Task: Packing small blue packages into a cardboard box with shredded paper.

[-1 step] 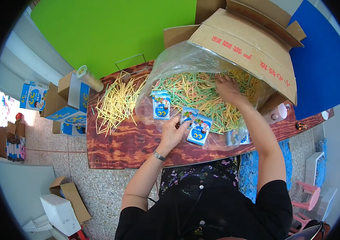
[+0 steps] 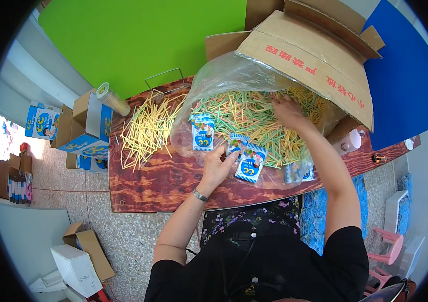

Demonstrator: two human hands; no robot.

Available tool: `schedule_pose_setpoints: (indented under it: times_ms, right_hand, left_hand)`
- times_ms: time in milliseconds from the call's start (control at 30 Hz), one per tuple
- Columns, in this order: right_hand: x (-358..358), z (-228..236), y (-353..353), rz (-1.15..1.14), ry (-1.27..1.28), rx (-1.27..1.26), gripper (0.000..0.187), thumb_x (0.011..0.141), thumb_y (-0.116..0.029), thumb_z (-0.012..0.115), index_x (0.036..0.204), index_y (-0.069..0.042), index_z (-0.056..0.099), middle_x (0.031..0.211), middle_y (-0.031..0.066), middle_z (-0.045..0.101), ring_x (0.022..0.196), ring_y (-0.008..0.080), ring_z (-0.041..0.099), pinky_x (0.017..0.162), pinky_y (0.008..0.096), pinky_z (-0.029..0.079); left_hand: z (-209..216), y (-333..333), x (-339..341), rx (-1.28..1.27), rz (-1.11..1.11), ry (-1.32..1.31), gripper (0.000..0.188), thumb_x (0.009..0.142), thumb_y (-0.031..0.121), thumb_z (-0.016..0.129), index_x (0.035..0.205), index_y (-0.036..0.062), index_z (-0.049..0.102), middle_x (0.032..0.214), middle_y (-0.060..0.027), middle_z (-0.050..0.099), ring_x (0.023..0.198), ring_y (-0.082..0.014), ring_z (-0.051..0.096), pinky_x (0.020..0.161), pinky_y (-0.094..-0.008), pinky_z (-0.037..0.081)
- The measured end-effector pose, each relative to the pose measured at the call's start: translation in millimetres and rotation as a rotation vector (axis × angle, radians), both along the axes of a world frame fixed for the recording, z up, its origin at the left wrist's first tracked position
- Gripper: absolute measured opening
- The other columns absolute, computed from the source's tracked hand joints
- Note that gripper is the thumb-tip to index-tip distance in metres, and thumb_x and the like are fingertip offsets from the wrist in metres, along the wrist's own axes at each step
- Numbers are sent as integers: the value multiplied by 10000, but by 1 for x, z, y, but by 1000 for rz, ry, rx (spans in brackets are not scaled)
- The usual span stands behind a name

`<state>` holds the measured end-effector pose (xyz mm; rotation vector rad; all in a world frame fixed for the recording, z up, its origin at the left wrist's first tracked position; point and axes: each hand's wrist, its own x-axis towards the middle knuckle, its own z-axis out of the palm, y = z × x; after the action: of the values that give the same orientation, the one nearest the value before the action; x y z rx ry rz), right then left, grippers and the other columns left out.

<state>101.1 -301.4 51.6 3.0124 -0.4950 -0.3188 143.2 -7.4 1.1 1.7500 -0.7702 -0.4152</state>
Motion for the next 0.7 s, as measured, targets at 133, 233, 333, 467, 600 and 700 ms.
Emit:
schedule_pose_setpoints:
  times_ms: [133, 233, 333, 467, 600, 700]
  right_hand:
    - [-18, 17, -13, -45, -199, 543, 267, 997, -178, 441, 1202, -34, 533, 1035, 168, 655, 970, 289, 645, 825, 402, 504]
    - [-31, 10, -26, -153, -64, 1129, 285, 1023, -278, 448, 1136, -29, 530, 919, 66, 631, 736, 175, 623, 627, 302, 499]
    - [-37, 12, -23, -186, 12, 1310, 306, 1044, -316, 408, 1066, -30, 516, 862, 33, 602, 763, 124, 606, 654, 293, 498]
    - [-37, 4, -28, -123, -121, 1068, 336, 1029, -331, 443, 1051, -2, 513, 861, 83, 617, 716, 155, 617, 633, 343, 500]
    - [-44, 21, -22, 142, -1, 708, 344, 1021, -343, 445, 1027, -4, 499, 839, 133, 617, 738, 209, 628, 669, 369, 509]
    - [-43, 39, -10, 90, 130, 786, 290, 1006, -291, 450, 986, -6, 496, 850, 153, 622, 774, 257, 638, 693, 380, 522]
  left_hand:
    - [-1, -17, 6, -88, 111, 65, 167, 879, 161, 695, 861, 1, 648, 675, 14, 588, 599, -42, 463, 531, -240, 380]
    - [12, -52, 16, -172, 207, 50, 217, 866, 171, 707, 782, -6, 614, 621, 5, 554, 569, -54, 442, 506, -254, 365]
    - [5, -95, 29, -440, 314, 258, 234, 868, 169, 709, 743, 4, 598, 633, 27, 544, 575, -48, 418, 506, -252, 353]
    - [4, -138, 37, -417, 303, 338, 152, 895, 142, 682, 821, 12, 648, 737, 28, 594, 636, -42, 455, 564, -245, 376]
    - [20, -162, 37, -413, 344, 492, 121, 916, 126, 664, 899, 9, 687, 838, 7, 658, 700, -54, 535, 639, -243, 428]
    - [14, -173, 40, -540, 340, 579, 122, 919, 123, 658, 919, 4, 684, 867, -14, 677, 733, -75, 572, 676, -257, 456]
